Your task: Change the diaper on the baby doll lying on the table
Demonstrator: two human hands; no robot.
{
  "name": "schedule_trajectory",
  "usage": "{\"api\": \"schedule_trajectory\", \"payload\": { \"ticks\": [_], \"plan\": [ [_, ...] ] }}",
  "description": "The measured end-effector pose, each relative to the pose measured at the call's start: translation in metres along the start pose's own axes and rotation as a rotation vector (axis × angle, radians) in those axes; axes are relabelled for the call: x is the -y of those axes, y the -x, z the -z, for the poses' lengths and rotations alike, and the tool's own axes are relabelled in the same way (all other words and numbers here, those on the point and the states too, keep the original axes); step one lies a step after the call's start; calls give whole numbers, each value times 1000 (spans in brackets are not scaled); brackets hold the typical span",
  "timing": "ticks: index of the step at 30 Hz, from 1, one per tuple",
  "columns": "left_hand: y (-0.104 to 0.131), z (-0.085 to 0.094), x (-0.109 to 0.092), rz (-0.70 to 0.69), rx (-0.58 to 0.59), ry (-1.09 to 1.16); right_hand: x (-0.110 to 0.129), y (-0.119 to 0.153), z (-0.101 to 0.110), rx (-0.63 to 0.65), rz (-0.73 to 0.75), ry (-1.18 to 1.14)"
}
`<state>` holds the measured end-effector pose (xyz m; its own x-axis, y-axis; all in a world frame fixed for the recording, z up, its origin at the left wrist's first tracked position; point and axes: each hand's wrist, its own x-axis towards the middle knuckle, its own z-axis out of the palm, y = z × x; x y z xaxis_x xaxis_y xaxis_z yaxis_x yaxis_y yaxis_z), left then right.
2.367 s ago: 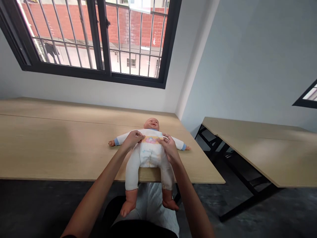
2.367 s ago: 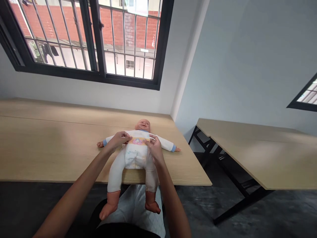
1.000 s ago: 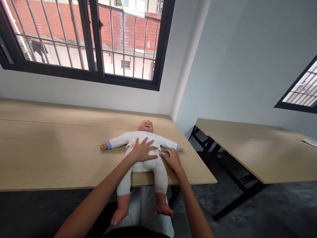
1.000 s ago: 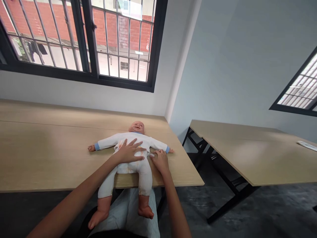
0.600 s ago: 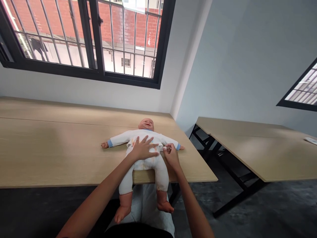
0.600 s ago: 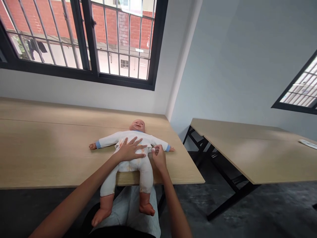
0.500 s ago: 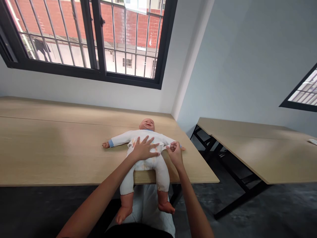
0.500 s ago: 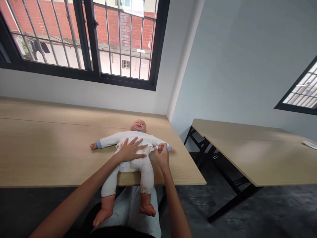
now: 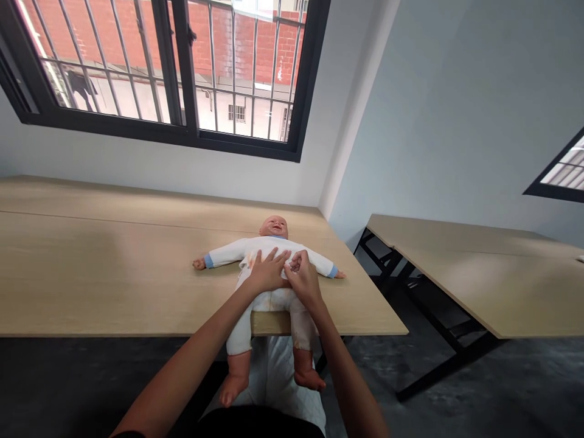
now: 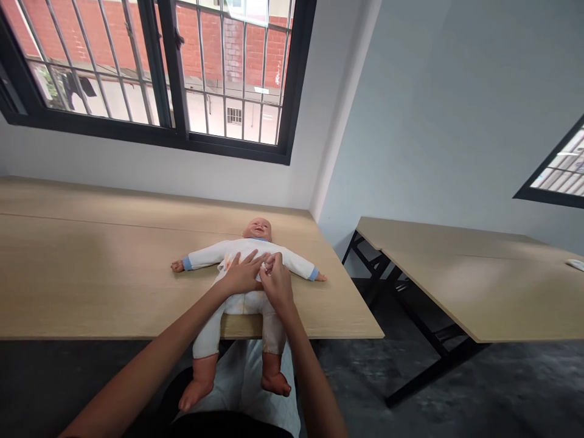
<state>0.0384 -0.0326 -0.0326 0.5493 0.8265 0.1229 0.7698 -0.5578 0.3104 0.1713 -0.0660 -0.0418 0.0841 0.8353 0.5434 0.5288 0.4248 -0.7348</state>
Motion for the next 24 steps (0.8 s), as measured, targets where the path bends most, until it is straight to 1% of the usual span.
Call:
{"api": "schedule_trajectory", "payload": {
  "ticks": [3,7,9,12,13,15,17,18,20,22,24],
  "plan": [
    [-3,-3,2,3,-23,36,-1,0,-9,12,-61,-50],
    [-1,-4,6,-14,-87,97,-5,11,-11,109,-81,-69],
    [4,-3,11,-29,-137,136,-5,17,-7,152,-60,-84],
    [17,-3,18,-67,-205,182,-4,24,8,215,-55,-202],
    [22,-3,19,-88,-228,193,-3,24,14,203,-73,-232],
    [31,-4,22,-129,-266,198,-2,24,24,126,-111,-245],
    [37,-5,22,-138,-295,179,0,25,27,75,-106,-219],
    [38,-5,22,-128,-303,164,0,26,26,95,-88,-207],
    [40,-7,22,-105,-314,142,1,30,18,193,-35,-167],
    [40,-9,24,-93,-314,136,1,36,7,273,36,-49],
    [41,-12,26,-100,-312,141,1,40,-2,314,114,104]
  ]
}}
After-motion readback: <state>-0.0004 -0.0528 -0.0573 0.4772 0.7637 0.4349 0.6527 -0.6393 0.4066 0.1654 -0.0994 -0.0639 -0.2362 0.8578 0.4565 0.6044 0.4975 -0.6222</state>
